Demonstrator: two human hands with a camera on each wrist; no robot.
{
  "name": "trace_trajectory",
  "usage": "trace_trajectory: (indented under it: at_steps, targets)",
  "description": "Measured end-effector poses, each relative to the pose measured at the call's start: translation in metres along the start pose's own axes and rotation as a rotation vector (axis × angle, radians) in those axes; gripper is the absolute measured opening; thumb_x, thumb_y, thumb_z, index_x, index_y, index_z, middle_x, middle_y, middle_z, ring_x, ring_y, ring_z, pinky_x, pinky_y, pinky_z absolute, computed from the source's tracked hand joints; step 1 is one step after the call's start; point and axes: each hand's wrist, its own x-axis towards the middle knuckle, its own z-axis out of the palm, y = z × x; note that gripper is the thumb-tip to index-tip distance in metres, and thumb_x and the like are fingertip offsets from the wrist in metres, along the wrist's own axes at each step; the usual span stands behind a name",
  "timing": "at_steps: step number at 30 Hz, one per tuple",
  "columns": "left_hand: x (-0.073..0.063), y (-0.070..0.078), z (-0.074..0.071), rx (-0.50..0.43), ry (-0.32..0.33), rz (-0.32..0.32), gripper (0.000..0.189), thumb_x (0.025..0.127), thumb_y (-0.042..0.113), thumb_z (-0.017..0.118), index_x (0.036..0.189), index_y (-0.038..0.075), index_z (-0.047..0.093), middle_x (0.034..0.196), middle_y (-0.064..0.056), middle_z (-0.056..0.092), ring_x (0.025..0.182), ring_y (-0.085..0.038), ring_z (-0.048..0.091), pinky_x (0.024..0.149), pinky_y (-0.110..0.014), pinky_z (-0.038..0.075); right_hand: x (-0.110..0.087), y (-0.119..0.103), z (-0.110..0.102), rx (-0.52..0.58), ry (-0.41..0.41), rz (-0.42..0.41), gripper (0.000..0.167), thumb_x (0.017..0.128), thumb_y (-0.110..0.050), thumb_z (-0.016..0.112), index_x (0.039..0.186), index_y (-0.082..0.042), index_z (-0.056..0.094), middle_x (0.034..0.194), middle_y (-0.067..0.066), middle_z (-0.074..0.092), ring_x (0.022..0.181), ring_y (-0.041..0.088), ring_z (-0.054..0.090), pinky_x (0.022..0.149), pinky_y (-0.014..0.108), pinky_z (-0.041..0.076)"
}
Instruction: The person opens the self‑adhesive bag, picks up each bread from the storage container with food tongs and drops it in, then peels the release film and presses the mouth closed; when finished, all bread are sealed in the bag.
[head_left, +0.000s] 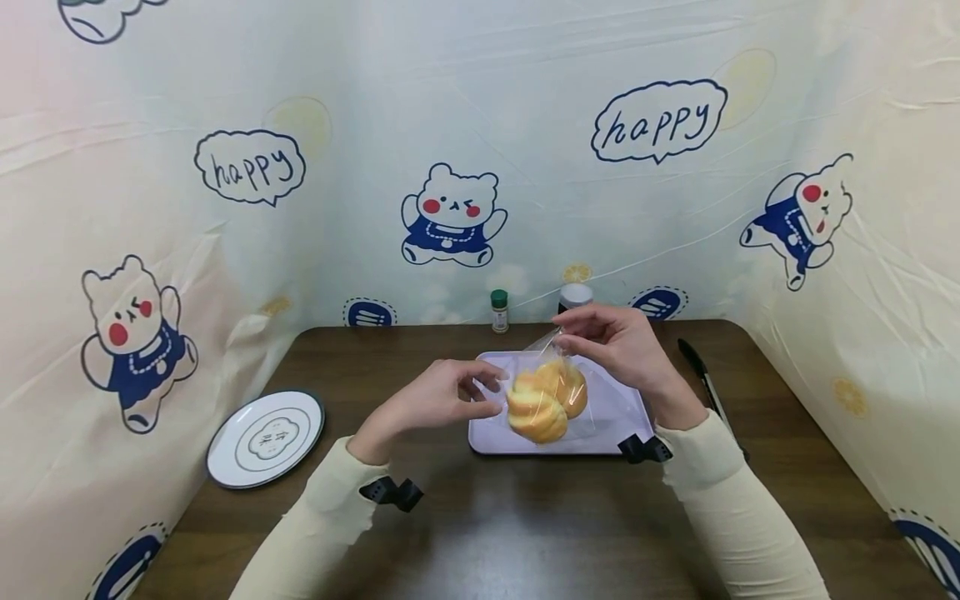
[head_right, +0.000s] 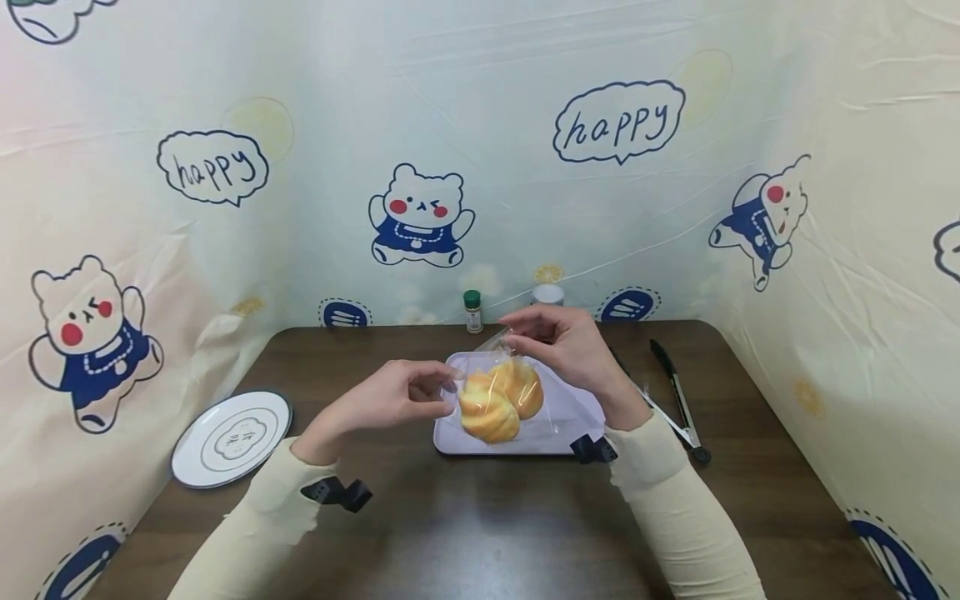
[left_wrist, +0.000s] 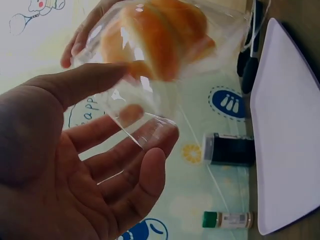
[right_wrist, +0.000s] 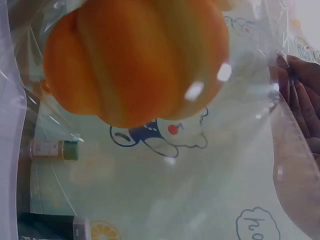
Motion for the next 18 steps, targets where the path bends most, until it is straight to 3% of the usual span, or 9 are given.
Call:
trace_trajectory:
  at_steps: [4,7,10,18]
  targets:
    - [-0.003,-0.002,0.000,0.029,-0.017,0.012,0.034,0.089,0.020,0.075,0.122,0.017,0.069,0.101,0.003,0.073,0.086,-0.008,0.068,0.079,-0.024,0.059,0.000,0.000,-0.004,0.089,0.045,-0.033,0.026,0.086,0.002,0.073,0.110,0.010,0.067,0.088,-0.010,0.075,0.073,0.009,0.072,0.065,0.029,0.060]
    - [-0.005,-0.004,0.000,0.015,0.004,0.013,0.028,0.089,0.017,0.076,0.116,0.017,0.072,0.093,0.006,0.074,0.082,-0.008,0.067,0.077,-0.023,0.059,0.000,0.000,-0.007,0.121,0.062,-0.049,0.023,0.086,0.002,0.073,0.109,0.004,0.070,0.089,-0.010,0.076,0.074,0.009,0.073,0.066,0.028,0.061]
    - [-0.009,-0.007,-0.002,-0.020,0.054,-0.007,0.023,0.088,0.018,0.077,0.111,0.020,0.075,0.087,0.008,0.072,0.078,-0.011,0.064,0.073,-0.024,0.058,-0.001,0.002,-0.009,0.117,0.072,-0.046,0.023,0.086,0.000,0.074,0.110,-0.002,0.072,0.092,-0.010,0.076,0.075,0.009,0.073,0.069,0.027,0.061]
    - [-0.022,-0.017,-0.014,-0.168,0.202,-0.077,0.025,0.084,0.023,0.080,0.109,0.023,0.076,0.088,0.002,0.072,0.079,-0.022,0.061,0.064,-0.025,0.054,-0.003,0.014,-0.012,0.053,0.094,-0.008,0.025,0.087,-0.001,0.073,0.111,0.003,0.070,0.087,-0.013,0.075,0.073,0.009,0.073,0.066,0.027,0.061]
